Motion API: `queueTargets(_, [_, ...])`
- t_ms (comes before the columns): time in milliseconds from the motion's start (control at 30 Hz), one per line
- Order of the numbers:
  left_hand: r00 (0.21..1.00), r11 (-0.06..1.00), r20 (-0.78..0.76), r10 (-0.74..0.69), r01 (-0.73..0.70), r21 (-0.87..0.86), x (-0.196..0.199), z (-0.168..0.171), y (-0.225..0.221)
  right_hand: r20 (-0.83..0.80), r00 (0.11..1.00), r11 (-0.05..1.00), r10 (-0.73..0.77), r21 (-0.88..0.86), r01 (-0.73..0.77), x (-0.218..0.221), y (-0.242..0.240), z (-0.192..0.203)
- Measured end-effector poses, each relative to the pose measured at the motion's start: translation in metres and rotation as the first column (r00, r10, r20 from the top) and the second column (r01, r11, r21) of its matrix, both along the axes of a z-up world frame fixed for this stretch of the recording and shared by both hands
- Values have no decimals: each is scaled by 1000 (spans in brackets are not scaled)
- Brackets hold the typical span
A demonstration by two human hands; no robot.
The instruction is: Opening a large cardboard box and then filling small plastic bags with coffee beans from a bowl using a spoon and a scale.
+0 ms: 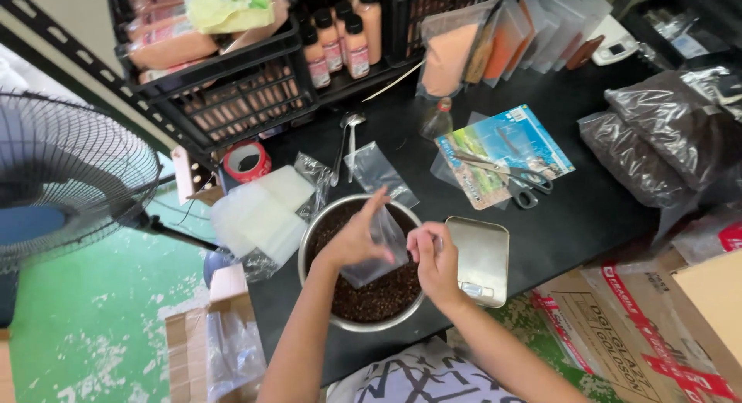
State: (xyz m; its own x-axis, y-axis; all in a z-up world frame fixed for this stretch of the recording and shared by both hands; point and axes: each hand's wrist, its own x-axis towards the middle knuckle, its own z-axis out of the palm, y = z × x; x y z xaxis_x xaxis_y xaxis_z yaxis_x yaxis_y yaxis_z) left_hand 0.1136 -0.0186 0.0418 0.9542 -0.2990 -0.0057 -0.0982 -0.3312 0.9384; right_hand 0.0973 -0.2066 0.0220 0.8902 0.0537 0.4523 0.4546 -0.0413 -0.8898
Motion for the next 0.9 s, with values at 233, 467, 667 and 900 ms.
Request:
queueTargets(233, [952,929,214,220,-271,251,-48,-29,-7,408,910,993,70,-112,-26,-1,12,36])
queueTargets(467, [711,712,106,695,-662,-232,-92,-48,27,256,966,991,-29,-117,61,30,-17,6])
queueTargets(667, [583,473,-165,796,-768,-432,-120,-61,38,-330,940,993,-85,51,107,29,9,-76])
queueTargets(900, [644,419,-198,739,-669,-613,-115,-86,48,-753,656,950,-49,168,264,35,46,-130])
